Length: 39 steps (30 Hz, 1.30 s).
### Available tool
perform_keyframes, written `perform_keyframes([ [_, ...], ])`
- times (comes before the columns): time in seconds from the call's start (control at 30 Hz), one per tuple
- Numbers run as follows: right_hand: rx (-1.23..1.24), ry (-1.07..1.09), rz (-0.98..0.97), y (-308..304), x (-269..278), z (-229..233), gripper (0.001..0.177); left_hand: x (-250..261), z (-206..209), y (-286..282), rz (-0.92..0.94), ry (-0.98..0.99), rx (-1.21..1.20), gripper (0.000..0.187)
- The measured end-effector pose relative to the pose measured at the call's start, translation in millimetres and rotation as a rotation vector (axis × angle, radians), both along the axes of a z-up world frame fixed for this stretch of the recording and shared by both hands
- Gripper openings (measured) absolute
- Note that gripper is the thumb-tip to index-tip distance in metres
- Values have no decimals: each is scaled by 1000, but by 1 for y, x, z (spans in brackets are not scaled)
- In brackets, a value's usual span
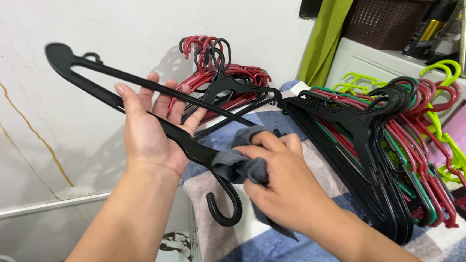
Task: The person wipes a black plastic hanger with a gray cloth, rotating it to clean multiple surfaces. The person then places the hanger back onto a pile of other hangers and repeats the process with another hanger.
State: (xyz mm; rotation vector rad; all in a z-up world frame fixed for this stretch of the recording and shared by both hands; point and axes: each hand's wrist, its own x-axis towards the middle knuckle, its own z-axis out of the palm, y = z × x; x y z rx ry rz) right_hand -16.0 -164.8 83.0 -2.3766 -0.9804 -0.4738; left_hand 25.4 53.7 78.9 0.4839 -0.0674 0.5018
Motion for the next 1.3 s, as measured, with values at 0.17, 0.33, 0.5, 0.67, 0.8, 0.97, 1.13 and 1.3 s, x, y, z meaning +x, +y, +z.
perform_keyframes([
  [0.17, 152, -101, 173, 22, -13, 3, 62, 1, -2, -26, -5, -20, 98, 71],
  [0.33, 55, 9, 122, 22, -21, 7, 59, -1, -3, -15, -21, -79, 89, 70],
  [0.5, 19, 16, 75, 7, -15, 11, 64, 1, 3, 4, 75, -34, -14, 70],
  [0.67, 141, -21, 210, 5, -22, 12, 57, 0, 6, 0, 184, 12, -63, 72],
  [0.8, 189, 220, 160, 0, -42, 1, 57, 0, 8, 4, 226, 12, -117, 72],
  [0.97, 114, 237, 57, -7, -38, -9, 67, 0, 10, 0, 263, 34, -116, 74],
  [1.13, 237, -39, 5, -7, -43, -16, 34, -2, 18, 0, 358, 78, -194, 73],
  [1.3, 401, 275, -24, -6, -48, -16, 18, -6, 22, -1, 386, 0, -94, 74],
])
